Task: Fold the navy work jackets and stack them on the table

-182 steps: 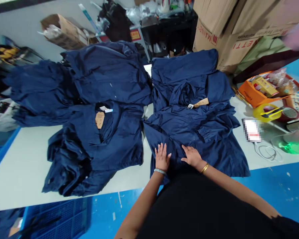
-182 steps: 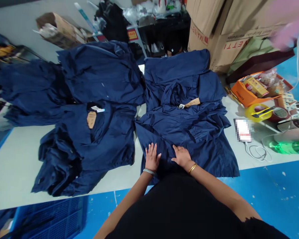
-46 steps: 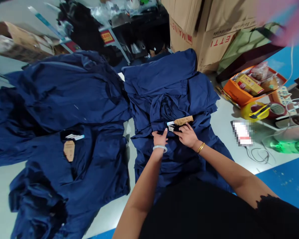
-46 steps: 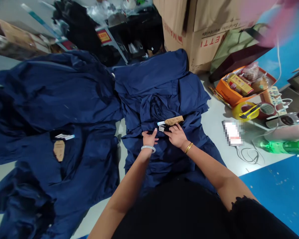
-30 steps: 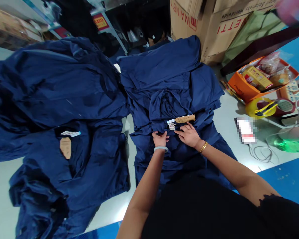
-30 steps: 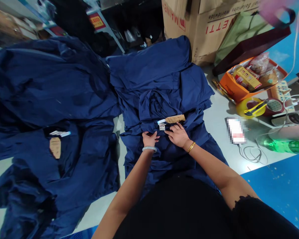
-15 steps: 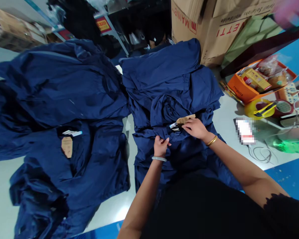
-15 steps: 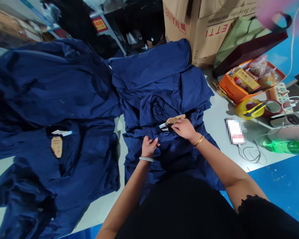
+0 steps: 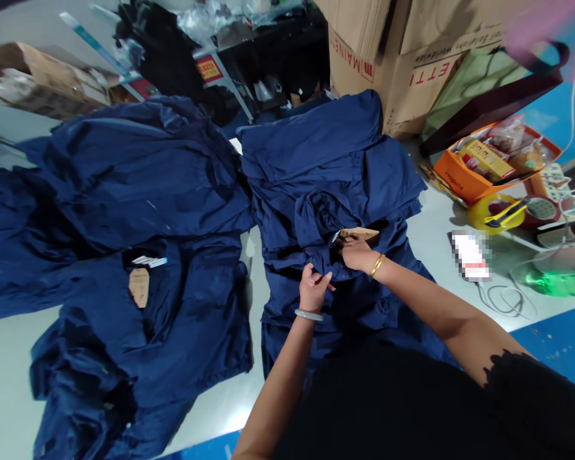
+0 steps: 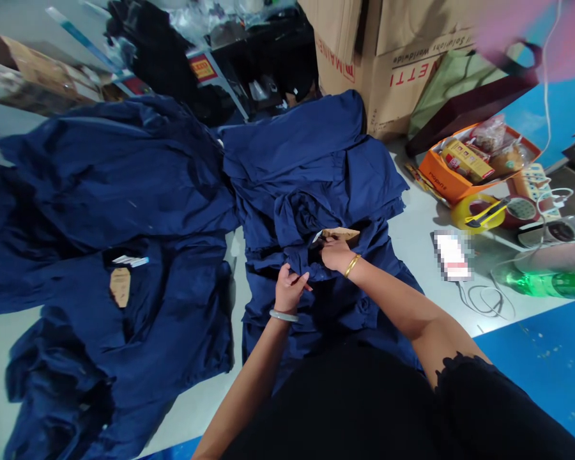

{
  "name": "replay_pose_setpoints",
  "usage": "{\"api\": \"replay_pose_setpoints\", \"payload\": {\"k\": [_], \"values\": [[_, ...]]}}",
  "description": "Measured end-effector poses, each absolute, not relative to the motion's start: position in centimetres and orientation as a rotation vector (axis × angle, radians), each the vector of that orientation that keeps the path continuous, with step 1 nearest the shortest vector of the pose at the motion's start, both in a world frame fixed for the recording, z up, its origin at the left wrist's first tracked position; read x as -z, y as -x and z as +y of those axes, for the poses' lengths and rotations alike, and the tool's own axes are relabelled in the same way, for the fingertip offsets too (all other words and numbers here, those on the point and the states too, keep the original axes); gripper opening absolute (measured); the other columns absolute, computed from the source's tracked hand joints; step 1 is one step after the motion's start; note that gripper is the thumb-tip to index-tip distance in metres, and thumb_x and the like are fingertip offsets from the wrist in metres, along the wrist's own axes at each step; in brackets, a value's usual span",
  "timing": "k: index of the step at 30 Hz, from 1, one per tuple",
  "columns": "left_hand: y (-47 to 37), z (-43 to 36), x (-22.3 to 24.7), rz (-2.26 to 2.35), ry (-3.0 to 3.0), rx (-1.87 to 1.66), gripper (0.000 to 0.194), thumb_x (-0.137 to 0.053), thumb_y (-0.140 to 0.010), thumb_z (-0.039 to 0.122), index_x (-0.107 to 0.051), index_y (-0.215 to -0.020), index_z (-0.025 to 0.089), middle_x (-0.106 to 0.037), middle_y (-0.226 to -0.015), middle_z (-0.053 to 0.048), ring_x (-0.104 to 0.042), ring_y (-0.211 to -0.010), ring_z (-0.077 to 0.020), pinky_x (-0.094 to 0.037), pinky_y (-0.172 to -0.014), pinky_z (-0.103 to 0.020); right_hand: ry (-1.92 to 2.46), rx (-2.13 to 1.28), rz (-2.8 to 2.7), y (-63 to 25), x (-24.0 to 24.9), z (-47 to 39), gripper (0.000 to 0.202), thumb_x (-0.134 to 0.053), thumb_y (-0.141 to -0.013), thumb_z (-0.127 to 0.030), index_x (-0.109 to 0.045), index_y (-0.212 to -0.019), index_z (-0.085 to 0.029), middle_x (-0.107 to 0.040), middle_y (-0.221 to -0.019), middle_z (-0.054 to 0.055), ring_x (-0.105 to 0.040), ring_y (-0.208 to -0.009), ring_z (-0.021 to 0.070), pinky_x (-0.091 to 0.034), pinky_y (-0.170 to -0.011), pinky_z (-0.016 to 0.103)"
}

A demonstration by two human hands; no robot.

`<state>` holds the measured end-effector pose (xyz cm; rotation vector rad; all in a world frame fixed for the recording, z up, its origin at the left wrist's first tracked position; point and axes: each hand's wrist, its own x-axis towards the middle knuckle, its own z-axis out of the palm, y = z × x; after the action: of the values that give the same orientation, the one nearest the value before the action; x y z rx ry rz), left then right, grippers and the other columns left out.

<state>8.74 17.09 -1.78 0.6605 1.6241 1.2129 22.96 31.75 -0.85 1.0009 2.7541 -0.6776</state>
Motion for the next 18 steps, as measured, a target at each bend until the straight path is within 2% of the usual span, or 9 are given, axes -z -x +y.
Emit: {"api": "replay_pose_setpoints", "payload": {"k": [3,5,8,10,12,14,16,18], "values": [[-8.3,17.7,2.2,1.741,-0.556,-1.218,0.072,-0.083,-0.077,0.035,-0.045,-0.137,0.021,-0.065,-0.071,0.005,-0.074,-0.063,-0.0173,-0.054,-0.051,-0.022,-1.091,0.550,2.886,-23.3,0.7,30.7,0.035,-0.056,-0.091,-0.014,-0.082,-0.114,-0.021,-0.057,-0.155,0.012,-0.054,-0.137,0.0348,-0.046,-0.107,0.050],[-7.1,18.0,2.4,1.811,-0.517,-1.219,0.072,-0.082,-0.079,0.033,-0.047,-0.140,0.020,-0.071,-0.086,-0.002,-0.077,-0.081,-0.0197,-0.059,-0.059,-0.024,-1.149,0.603,2.952,-24.5,0.5,30.7,0.039,-0.053,-0.092,-0.013,-0.081,-0.117,-0.025,-0.065,-0.147,0.007,-0.059,-0.132,0.0296,-0.047,-0.108,0.047],[-3.8,17.9,1.9,2.018,-0.639,-1.135,0.056,-0.074,-0.086,0.038,-0.056,-0.136,0.021,-0.074,-0.100,-0.008,-0.076,-0.094,-0.0228,-0.064,-0.076,-0.034,-1.389,0.628,3.003,-28.0,0.5,32.1,0.042,-0.047,-0.094,-0.012,-0.079,-0.121,-0.023,-0.075,-0.129,0.008,-0.066,-0.123,0.0258,-0.048,-0.110,0.042],[-1.1,17.8,1.3,2.207,-0.926,-0.991,0.051,-0.069,-0.089,0.041,-0.059,-0.135,0.021,-0.074,-0.114,-0.012,-0.072,-0.112,-0.0278,-0.060,-0.097,-0.044,-1.541,0.553,2.971,-30.9,0.8,33.7,0.039,-0.051,-0.097,-0.020,-0.075,-0.127,-0.017,-0.073,-0.131,0.013,-0.062,-0.129,0.0297,-0.044,-0.114,0.046],[1.3,18.0,0.6,2.314,-1.293,-0.725,0.069,-0.073,-0.084,0.045,-0.054,-0.146,0.020,-0.064,-0.142,-0.017,-0.055,-0.140,-0.0343,-0.041,-0.120,-0.051,-1.525,0.530,2.902,-33.8,1.4,35.3,0.051,-0.063,-0.094,-0.036,-0.066,-0.140,-0.013,-0.065,-0.144,0.018,-0.053,-0.140,0.0351,-0.039,-0.119,0.051],[3.0,18.5,0.0,2.304,-1.546,-0.354,0.107,-0.083,-0.072,0.052,-0.036,-0.161,0.018,-0.039,-0.167,-0.019,-0.026,-0.158,-0.0405,-0.017,-0.130,-0.058,-1.401,0.559,2.830,-35.9,2.0,36.5,0.082,-0.077,-0.082,-0.051,-0.055,-0.151,-0.011,-0.058,-0.152,0.020,-0.043,-0.148,0.0389,-0.034,-0.122,0.054],[3.8,19.1,-0.1,2.238,-1.631,-0.003,0.138,-0.090,-0.058,0.058,-0.018,-0.168,0.016,-0.020,-0.174,-0.021,-0.007,-0.161,-0.0440,0.000,-0.128,-0.066,-1.323,0.562,2.784,-37.5,2.5,37.1,0.101,-0.086,-0.072,-0.051,-0.048,-0.156,-0.012,-0.058,-0.152,0.021,-0.040,-0.150,0.0401,-0.030,-0.124,0.056],[3.9,19.2,0.1,2.206,-1.629,0.213,0.148,-0.093,-0.053,0.057,-0.010,-0.170,0.018,-0.019,-0.174,-0.021,-0.003,-0.162,-0.0443,0.006,-0.125,-0.070,-1.387,0.517,2.788,-38.6,3.0,37.0,0.099,-0.087,-0.071,-0.041,-0.046,-0.157,-0.014,-0.058,-0.151,0.020,-0.041,-0.149,0.0393,-0.023,-0.126,0.058]]}}
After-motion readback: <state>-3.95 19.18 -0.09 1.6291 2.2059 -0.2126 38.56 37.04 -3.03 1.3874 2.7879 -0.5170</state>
